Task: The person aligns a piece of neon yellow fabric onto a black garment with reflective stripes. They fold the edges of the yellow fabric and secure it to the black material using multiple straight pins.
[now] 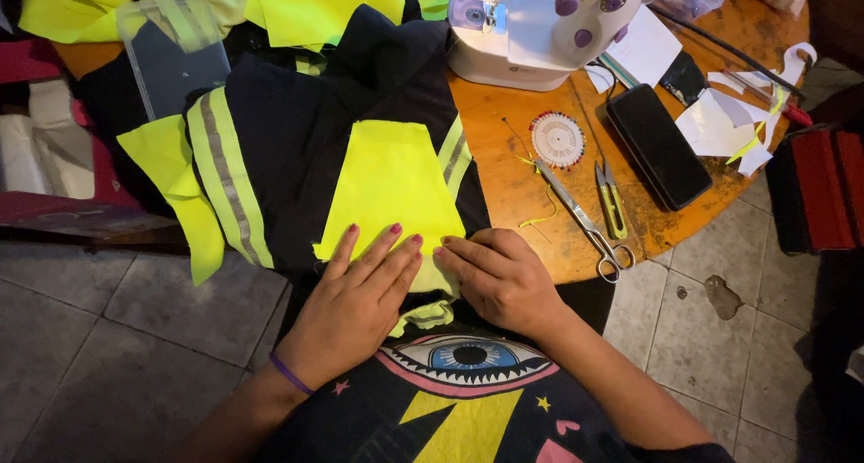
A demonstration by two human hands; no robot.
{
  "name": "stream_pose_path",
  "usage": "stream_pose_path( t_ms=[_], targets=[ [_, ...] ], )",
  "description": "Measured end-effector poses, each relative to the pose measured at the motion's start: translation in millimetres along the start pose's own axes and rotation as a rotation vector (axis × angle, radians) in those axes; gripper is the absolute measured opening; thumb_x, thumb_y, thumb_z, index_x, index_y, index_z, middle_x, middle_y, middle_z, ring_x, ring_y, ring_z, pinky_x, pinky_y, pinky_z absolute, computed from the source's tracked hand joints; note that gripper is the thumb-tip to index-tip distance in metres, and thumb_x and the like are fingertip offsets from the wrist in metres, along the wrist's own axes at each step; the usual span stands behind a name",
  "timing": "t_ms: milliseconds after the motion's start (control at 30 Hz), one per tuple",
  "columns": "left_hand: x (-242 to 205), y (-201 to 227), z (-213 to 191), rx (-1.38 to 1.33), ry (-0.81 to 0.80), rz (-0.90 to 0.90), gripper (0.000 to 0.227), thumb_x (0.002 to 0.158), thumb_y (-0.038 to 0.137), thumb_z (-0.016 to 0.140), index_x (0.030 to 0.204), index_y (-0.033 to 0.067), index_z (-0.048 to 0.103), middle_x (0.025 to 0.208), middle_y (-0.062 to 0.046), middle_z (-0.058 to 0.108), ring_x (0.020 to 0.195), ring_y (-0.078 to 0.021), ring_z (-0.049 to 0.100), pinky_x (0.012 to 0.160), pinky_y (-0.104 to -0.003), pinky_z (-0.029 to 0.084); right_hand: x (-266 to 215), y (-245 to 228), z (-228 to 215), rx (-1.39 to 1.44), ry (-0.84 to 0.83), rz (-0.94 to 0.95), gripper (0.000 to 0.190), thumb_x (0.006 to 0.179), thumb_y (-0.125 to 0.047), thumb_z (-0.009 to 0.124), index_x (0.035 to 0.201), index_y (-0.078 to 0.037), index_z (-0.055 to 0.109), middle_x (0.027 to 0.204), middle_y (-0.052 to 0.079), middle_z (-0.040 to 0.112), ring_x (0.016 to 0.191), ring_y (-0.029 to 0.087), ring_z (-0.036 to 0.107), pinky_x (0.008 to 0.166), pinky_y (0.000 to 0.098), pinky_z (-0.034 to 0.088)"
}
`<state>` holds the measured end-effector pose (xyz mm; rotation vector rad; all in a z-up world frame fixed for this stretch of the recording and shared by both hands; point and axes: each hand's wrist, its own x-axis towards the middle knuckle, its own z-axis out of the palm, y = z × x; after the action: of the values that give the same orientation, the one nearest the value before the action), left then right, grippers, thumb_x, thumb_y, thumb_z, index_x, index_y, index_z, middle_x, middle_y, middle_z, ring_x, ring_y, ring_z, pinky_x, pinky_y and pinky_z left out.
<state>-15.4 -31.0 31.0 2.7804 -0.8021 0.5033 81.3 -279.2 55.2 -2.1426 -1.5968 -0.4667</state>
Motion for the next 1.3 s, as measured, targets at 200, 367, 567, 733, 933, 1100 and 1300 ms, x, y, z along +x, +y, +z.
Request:
stream_pose_path(
  t_ms=[200, 367, 567, 733, 933, 1100, 1300],
  targets=[
    [0, -1, 1, -0.002, 0.008, -0.004, 0.061, 0.094, 0.020, 0.063, 0.153, 0.0061, 0.058, 0.167, -0.012, 0.051, 0.158, -0.0315, 0.042, 0.128, -0.064, 0.028, -1, 1, -1, -0.009, -0.019, -0.007, 0.029, 0.108, -0.007, 0.056, 0.131, 0.003, 0.071, 0.130, 0.017, 0.074, 0.100, 0.034, 0.067, 0.092, 0.0431, 0.058],
    [-1, -1, 5, -0.001, -0.003, -0.010, 0.059, 0.097, 0.020, 0.059, 0.154, 0.0060, 0.057, 0.168, -0.012, 0.049, 0.158, -0.0327, 0.041, 0.128, -0.066, 0.027, 0, 0, -1, -0.016, -0.017, -0.011, 0.026, 0.110, -0.008, 0.059, 0.132, -0.001, 0.071, 0.130, 0.016, 0.073, 0.101, 0.034, 0.066, 0.092, 0.0446, 0.058],
    [0, -3, -2, -0.029, 0.012, 0.042, 0.047, 0.107, 0.017, 0.051, 0.152, 0.0072, 0.058, 0.164, -0.012, 0.053, 0.155, -0.0335, 0.045, 0.126, -0.066, 0.029, -1, 1, -1, -0.014, -0.012, -0.009, 0.027, 0.109, -0.008, 0.059, 0.132, -0.001, 0.072, 0.131, 0.017, 0.074, 0.101, 0.035, 0.066, 0.089, 0.0457, 0.057],
    [-1, -4, -2, -0.038, 0.012, 0.042, 0.042, 0.106, 0.014, 0.051, 0.145, 0.0078, 0.064, 0.160, -0.011, 0.058, 0.151, -0.0313, 0.050, 0.126, -0.062, 0.032, -2, 2, 1, -0.008, -0.014, -0.005, 0.027, 0.108, -0.007, 0.061, 0.131, 0.000, 0.073, 0.131, 0.017, 0.075, 0.101, 0.036, 0.068, 0.090, 0.0445, 0.057],
    [-1, -5, 7, -0.036, 0.018, 0.023, 0.043, 0.101, 0.017, 0.051, 0.141, 0.0123, 0.065, 0.159, -0.009, 0.060, 0.150, -0.0272, 0.052, 0.124, -0.060, 0.033, -10, 5, 4, -0.007, -0.031, 0.020, 0.031, 0.112, -0.012, 0.054, 0.137, -0.004, 0.070, 0.137, 0.013, 0.073, 0.102, 0.035, 0.066, 0.094, 0.0453, 0.056],
    [-1, -6, 2, 0.023, 0.014, 0.019, 0.050, 0.096, 0.016, 0.057, 0.144, 0.0055, 0.063, 0.161, -0.011, 0.056, 0.153, -0.0332, 0.048, 0.127, -0.061, 0.032, -5, 2, 0, 0.022, -0.010, 0.024, 0.028, 0.110, -0.012, 0.061, 0.135, -0.001, 0.071, 0.134, 0.015, 0.075, 0.101, 0.035, 0.067, 0.092, 0.0450, 0.056],
    [-3, -7, 4, 0.023, 0.015, 0.037, 0.052, 0.095, 0.014, 0.062, 0.145, 0.0031, 0.062, 0.159, -0.008, 0.058, 0.151, -0.0282, 0.050, 0.124, -0.068, 0.033, -8, 4, 0, 0.041, 0.017, 0.024, 0.026, 0.109, -0.010, 0.060, 0.131, -0.002, 0.072, 0.132, 0.016, 0.075, 0.102, 0.035, 0.068, 0.093, 0.0446, 0.057]
  ],
)
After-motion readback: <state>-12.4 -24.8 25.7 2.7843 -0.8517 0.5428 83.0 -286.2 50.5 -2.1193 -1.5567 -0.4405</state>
